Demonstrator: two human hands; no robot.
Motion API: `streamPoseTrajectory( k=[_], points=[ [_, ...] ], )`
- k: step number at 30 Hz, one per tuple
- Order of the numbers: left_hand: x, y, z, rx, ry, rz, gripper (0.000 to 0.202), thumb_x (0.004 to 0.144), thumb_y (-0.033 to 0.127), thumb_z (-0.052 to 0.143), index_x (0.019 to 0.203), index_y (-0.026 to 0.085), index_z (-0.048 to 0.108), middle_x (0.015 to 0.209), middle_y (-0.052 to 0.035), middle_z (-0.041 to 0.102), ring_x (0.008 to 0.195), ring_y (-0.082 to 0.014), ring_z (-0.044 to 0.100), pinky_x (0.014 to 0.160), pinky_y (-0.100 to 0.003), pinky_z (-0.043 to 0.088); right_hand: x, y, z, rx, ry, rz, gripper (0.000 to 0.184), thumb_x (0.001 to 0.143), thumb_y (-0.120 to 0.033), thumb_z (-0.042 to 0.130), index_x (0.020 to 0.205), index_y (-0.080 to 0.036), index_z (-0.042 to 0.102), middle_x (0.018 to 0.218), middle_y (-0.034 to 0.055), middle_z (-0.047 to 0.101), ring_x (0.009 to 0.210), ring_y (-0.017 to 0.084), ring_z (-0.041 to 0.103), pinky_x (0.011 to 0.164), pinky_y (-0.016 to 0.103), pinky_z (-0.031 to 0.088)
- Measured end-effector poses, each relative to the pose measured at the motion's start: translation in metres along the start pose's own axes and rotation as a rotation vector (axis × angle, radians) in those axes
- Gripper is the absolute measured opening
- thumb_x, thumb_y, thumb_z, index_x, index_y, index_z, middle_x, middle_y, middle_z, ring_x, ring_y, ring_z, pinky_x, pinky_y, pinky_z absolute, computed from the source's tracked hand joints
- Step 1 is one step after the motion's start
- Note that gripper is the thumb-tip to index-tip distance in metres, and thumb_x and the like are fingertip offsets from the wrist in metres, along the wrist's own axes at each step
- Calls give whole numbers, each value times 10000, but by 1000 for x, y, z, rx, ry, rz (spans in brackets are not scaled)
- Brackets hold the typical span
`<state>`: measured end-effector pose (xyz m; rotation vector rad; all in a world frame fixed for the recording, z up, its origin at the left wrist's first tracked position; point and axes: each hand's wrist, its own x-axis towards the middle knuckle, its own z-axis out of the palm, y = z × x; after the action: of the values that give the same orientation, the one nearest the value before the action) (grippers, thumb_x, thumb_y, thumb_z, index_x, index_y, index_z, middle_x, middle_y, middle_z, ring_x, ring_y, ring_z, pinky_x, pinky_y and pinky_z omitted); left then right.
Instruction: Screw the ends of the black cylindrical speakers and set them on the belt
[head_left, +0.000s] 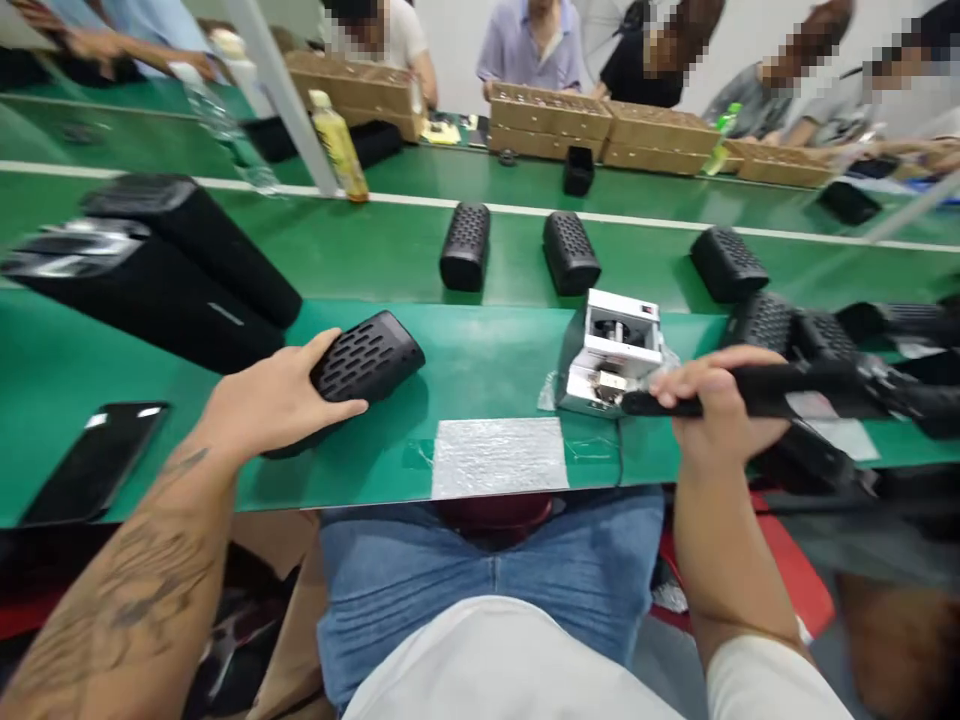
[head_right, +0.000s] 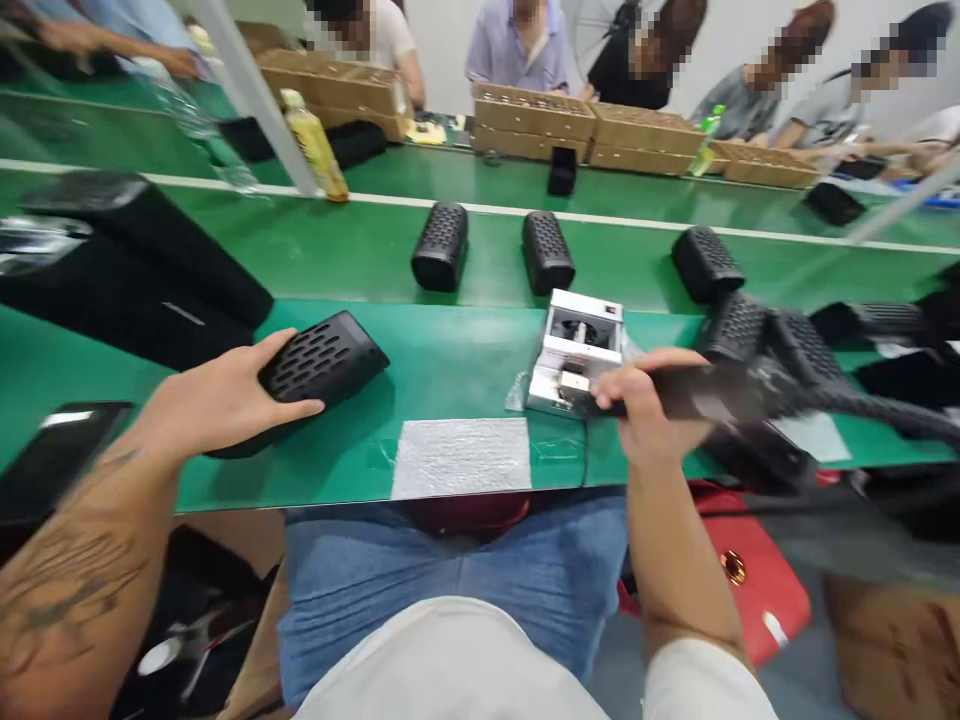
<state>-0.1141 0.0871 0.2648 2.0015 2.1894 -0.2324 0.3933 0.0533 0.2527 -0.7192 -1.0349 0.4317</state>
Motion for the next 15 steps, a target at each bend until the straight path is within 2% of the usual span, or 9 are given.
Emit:
streamPoseTrajectory(
  k=[3, 6, 8, 11, 13, 15],
  points=[
    [-32, 31, 1, -65, -37, 242, 1245, 979, 864, 763, 2053, 421, 317, 1838, -117, 745, 1497, -530, 830, 1139, -560, 721, 13, 21, 6, -94, -57, 20, 513, 915, -629, 1114, 963, -272, 748, 628, -84, 692, 457, 152, 649, 519, 323, 662],
    [-58, 85, 7, -86, -111, 537, 1242, 921, 738, 856, 2030, 414, 402, 1804, -108, 772, 1502, -471, 838, 1205, -502, 696, 16, 38, 6, -193, -124, 62, 568, 930, -716, 1075, 962, -287, 704, 641, -87, 701, 462, 161, 662, 504, 323, 636],
    [-66, 122, 15, -58, -158, 681, 1213, 920, 671, 885, 2016, 391, 448, 1693, -133, 825, 1421, -438, 869, 1183, -487, 693, 13, 46, 6, -230, -155, 90, 574, 934, -727, 1063, 954, -298, 682, 612, -96, 696, 447, 173, 670, 486, 329, 617],
    [-65, 161, 32, 15, -162, 752, 1171, 945, 638, 903, 2000, 343, 490, 1538, -176, 862, 1308, -445, 889, 1111, -512, 694, 9, 49, 6, -245, -146, 88, 570, 932, -726, 1064, 955, -304, 681, 585, -111, 692, 442, 182, 682, 490, 341, 620],
    [-63, 171, 41, 39, -140, 746, 1153, 965, 634, 904, 1998, 330, 492, 1487, -191, 868, 1267, -454, 887, 1084, -527, 687, 7, 46, 6, -252, -146, 72, 557, 944, -729, 1054, 965, -302, 697, 603, -106, 713, 458, 178, 687, 513, 345, 631],
    [-62, 172, 47, 32, -113, 742, 1159, 962, 645, 928, 1991, 330, 500, 1526, -204, 857, 1312, -462, 871, 1136, -538, 671, 5, 37, 6, -252, -167, 70, 542, 961, -731, 1043, 971, -298, 717, 616, -98, 716, 472, 171, 679, 529, 341, 631]
  ],
)
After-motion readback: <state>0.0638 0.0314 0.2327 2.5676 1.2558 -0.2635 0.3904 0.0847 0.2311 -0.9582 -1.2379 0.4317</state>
